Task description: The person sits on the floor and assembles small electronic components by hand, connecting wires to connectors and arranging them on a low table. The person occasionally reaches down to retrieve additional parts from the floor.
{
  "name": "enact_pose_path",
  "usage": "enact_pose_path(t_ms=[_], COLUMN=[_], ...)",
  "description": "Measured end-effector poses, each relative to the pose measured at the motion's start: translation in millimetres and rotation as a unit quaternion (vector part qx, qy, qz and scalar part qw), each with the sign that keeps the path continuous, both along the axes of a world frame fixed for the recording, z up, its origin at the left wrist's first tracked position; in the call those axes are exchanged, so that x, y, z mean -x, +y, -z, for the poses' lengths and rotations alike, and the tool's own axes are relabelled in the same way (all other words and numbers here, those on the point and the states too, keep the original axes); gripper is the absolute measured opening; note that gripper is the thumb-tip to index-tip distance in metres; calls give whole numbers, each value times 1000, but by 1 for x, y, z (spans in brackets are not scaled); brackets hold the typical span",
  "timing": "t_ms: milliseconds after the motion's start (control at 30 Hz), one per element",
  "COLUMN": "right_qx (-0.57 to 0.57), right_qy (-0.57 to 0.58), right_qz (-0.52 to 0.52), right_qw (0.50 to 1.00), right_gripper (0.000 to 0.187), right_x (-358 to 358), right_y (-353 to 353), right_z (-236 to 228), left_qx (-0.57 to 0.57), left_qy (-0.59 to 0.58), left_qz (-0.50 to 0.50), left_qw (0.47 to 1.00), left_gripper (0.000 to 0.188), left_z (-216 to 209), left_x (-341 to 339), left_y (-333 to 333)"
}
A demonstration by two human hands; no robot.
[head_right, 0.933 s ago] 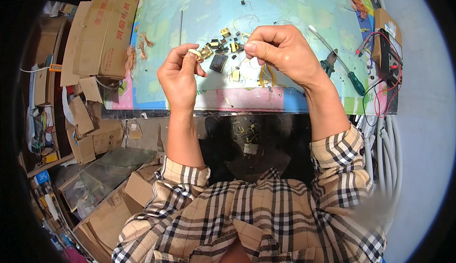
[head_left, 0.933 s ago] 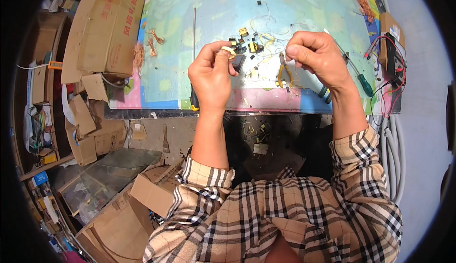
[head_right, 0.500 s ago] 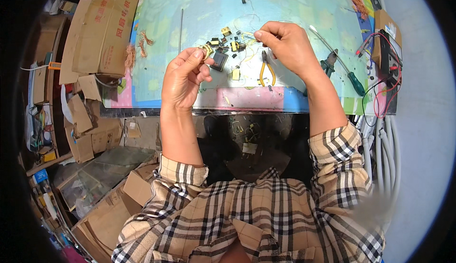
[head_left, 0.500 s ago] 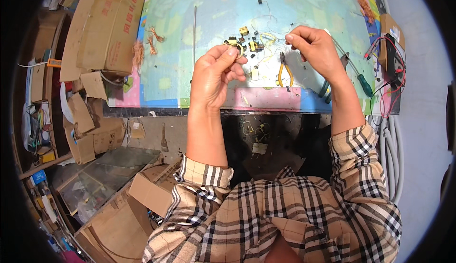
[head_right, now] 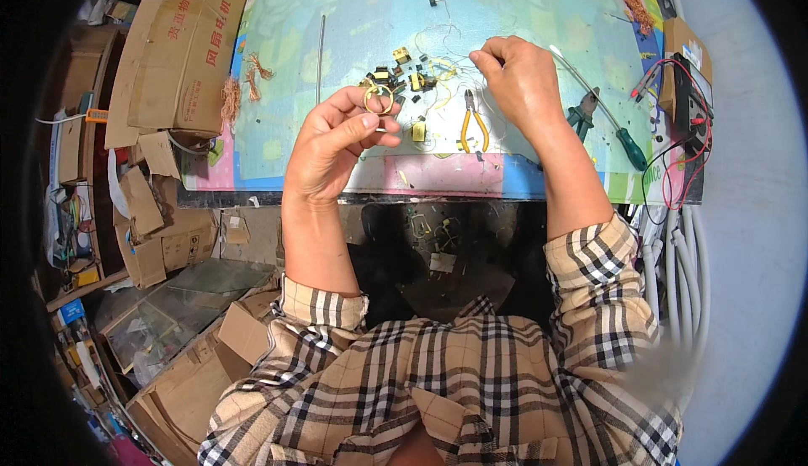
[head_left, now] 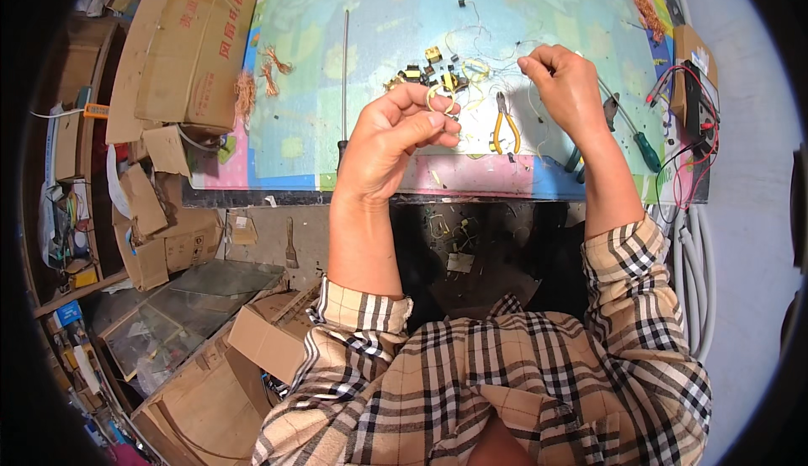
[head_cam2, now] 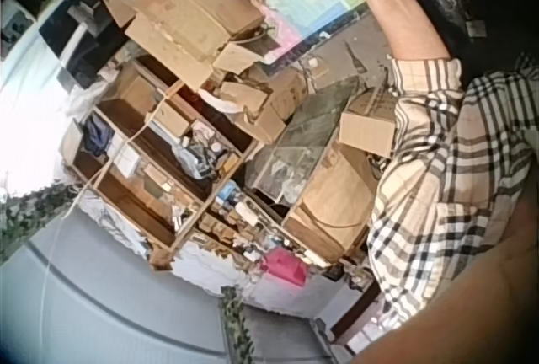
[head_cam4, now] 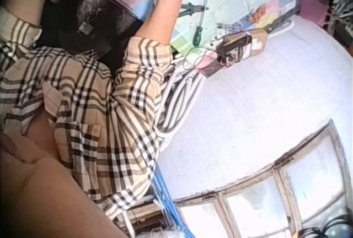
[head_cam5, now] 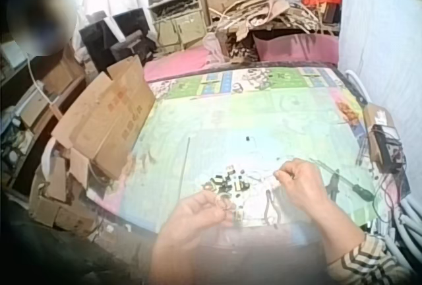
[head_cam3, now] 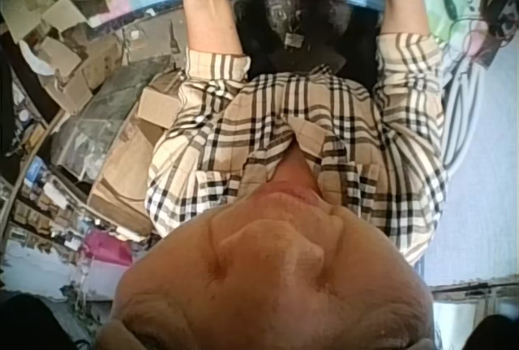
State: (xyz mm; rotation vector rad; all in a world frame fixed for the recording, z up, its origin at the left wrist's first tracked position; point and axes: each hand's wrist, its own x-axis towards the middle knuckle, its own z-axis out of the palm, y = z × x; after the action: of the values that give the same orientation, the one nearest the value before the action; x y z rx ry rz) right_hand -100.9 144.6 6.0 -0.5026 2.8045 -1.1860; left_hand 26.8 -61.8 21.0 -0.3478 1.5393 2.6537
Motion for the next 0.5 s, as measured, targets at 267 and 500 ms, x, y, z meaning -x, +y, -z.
enact_pose_path(t_ms=[267, 500], right_qx=[63, 169], right_qy=[160, 123], right_qz=[5, -182], right_qw=[985, 961], right_gripper=[20, 14], right_x=[-17, -49], right_y=[-15, -32], right_z=[-3, -12], left_qx=[274, 429], left_qy=[-28, -50], left_qz=[-75, -140], left_qw=[958, 891], left_gripper=[14, 17], left_z=[10, 11], left_x=[7, 11], left_y=[17, 31])
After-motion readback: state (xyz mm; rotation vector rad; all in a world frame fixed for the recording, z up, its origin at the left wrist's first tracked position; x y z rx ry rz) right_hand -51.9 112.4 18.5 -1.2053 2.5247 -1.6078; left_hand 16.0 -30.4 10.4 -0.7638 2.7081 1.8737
